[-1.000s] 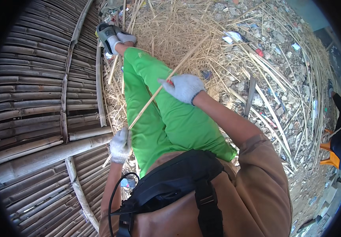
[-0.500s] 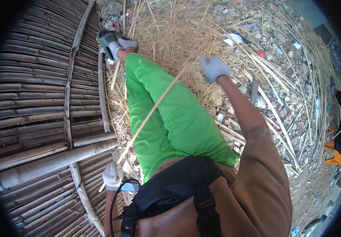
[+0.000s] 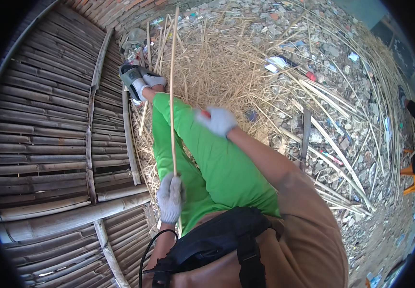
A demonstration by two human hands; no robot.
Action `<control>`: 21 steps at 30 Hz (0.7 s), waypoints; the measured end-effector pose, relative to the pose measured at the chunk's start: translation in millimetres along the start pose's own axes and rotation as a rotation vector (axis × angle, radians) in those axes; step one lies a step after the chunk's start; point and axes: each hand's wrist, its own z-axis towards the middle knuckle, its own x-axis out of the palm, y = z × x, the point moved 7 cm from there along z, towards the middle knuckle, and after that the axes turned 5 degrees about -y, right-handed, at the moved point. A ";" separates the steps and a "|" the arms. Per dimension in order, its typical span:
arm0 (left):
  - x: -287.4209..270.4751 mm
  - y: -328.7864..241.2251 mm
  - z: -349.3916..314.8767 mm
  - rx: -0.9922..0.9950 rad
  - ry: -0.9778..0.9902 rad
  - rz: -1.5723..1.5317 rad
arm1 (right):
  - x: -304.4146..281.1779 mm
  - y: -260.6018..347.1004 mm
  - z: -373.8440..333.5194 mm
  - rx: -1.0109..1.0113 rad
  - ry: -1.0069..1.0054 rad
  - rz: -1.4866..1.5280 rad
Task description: The person cleans a bamboo stick by hand using a small blade to scrape the surface while sitting on the ground.
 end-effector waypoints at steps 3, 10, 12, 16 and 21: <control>47.0 -44.7 27.0 -0.009 0.100 -0.181 | 9.5 -89.5 47.5 0.409 -0.126 0.054; 103.3 -88.4 70.5 -0.017 0.024 -0.357 | -52.9 3.4 26.3 0.154 -0.256 0.883; 133.9 -97.0 85.3 -0.045 0.006 -0.449 | -82.4 37.7 29.6 0.065 -0.250 0.599; 141.6 -127.6 97.7 0.221 0.009 -0.391 | -126.3 64.6 42.6 -0.157 -0.205 0.257; 74.4 -120.7 115.9 0.174 -0.068 -0.650 | -161.6 68.5 1.2 -0.201 -0.059 0.353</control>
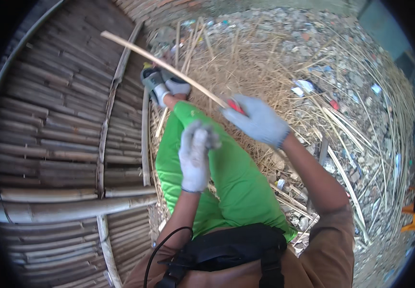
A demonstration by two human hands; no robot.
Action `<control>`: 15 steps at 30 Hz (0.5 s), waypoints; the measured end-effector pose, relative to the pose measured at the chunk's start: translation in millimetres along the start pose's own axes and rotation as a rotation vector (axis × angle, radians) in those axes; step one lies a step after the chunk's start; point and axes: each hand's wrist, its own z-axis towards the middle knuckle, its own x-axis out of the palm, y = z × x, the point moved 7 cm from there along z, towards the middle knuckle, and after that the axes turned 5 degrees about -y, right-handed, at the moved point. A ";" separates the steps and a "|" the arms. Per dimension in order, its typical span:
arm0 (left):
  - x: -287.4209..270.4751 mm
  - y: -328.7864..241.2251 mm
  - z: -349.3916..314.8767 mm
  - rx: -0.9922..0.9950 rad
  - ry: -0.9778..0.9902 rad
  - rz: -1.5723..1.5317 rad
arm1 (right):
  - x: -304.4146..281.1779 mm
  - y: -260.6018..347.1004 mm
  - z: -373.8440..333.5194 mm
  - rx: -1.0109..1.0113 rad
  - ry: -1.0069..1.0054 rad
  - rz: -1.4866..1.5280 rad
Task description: The person cleans a bamboo stick by hand using a small blade to scrape the surface while sitting on the ground.
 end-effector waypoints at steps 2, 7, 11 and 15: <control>-13.3 -24.0 6.1 0.003 -0.018 -0.206 | 5.1 28.6 -37.3 0.160 0.247 0.173; -39.8 -53.2 -16.3 -0.043 0.106 -0.326 | 36.5 25.3 -101.0 0.224 0.323 0.306; -44.3 -53.1 -35.4 -0.024 0.065 -0.338 | 34.3 22.3 -110.0 0.261 0.244 0.349; -48.4 -53.4 -38.3 0.001 0.038 -0.384 | 21.0 23.4 -109.8 0.266 0.216 0.278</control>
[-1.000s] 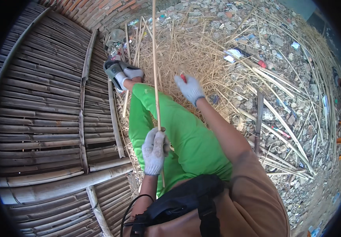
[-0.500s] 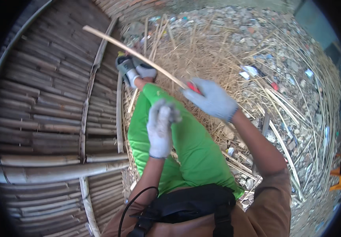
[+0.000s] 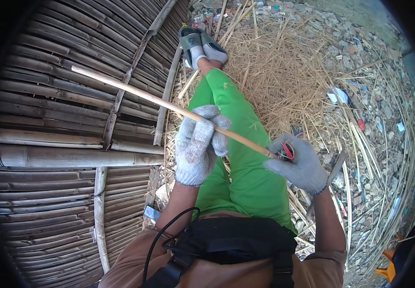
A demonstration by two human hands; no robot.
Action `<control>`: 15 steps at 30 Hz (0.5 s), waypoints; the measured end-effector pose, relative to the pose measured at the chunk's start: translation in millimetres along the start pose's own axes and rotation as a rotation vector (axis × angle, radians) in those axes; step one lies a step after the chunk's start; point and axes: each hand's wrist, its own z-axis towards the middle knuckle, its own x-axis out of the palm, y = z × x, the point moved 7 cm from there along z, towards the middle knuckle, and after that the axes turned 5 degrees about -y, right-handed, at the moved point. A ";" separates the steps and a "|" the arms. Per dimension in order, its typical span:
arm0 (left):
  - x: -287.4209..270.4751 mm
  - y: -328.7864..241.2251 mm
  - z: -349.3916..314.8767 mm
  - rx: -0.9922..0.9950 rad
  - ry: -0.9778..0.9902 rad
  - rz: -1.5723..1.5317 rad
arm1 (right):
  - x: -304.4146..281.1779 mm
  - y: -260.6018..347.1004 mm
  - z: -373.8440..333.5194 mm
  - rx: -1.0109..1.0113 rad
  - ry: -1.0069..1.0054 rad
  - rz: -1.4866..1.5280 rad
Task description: The person cleans a bamboo stick by hand using a small blade to scrape the surface while sitting on the ground.
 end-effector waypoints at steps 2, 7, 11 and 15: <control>-0.6 -3.0 1.1 0.037 0.021 -0.010 | -9.2 -0.9 -1.2 -0.070 0.004 -0.192; -7.6 -0.5 7.2 0.050 0.023 -0.031 | -24.3 -17.6 -8.9 -0.008 0.035 -0.250; -8.0 0.1 10.5 0.042 0.038 -0.097 | -33.9 -39.5 -15.9 0.053 0.073 -0.215; -19.9 -0.3 15.6 0.066 0.007 -0.147 | -41.0 -55.1 -22.9 0.238 0.095 -0.046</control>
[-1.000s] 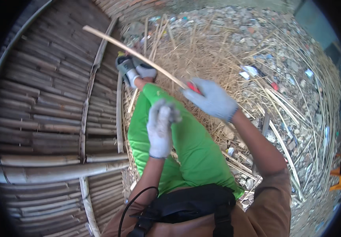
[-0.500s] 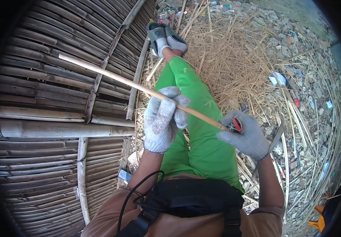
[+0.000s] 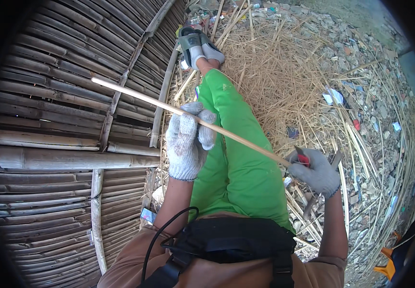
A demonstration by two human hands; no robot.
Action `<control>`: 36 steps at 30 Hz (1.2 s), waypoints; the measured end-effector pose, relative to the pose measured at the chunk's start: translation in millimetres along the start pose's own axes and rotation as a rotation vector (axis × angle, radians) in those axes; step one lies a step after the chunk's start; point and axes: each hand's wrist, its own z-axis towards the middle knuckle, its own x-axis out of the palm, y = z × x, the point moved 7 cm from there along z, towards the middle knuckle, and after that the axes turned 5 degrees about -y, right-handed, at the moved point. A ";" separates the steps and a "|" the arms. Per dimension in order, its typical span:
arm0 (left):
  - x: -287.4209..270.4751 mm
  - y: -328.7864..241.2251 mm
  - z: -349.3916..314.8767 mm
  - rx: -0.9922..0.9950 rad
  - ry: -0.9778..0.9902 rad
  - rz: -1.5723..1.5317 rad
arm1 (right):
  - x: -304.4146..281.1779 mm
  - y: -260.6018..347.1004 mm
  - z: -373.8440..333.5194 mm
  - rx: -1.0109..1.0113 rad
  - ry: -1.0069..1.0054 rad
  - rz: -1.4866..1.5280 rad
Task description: The person cleans a bamboo stick by hand using a small blade to scrape the surface while sitting on the ground.
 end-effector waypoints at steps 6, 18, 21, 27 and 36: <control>-12.6 -10.7 4.4 0.043 -0.035 0.014 | -16.6 -13.0 -9.0 -0.023 -0.107 0.007; -26.5 -38.8 15.5 0.129 -0.135 0.005 | -50.7 -92.2 -29.6 0.203 -0.031 0.147; -28.0 -44.2 17.7 0.134 -0.122 -0.028 | -52.3 -111.0 -32.6 0.187 0.015 0.246; -24.6 -34.8 13.0 0.098 -0.112 -0.122 | -39.5 -113.9 -36.9 0.195 0.069 0.378; 1.2 -0.5 0.1 0.035 0.028 -0.145 | -20.1 -86.7 -40.4 0.118 0.162 0.459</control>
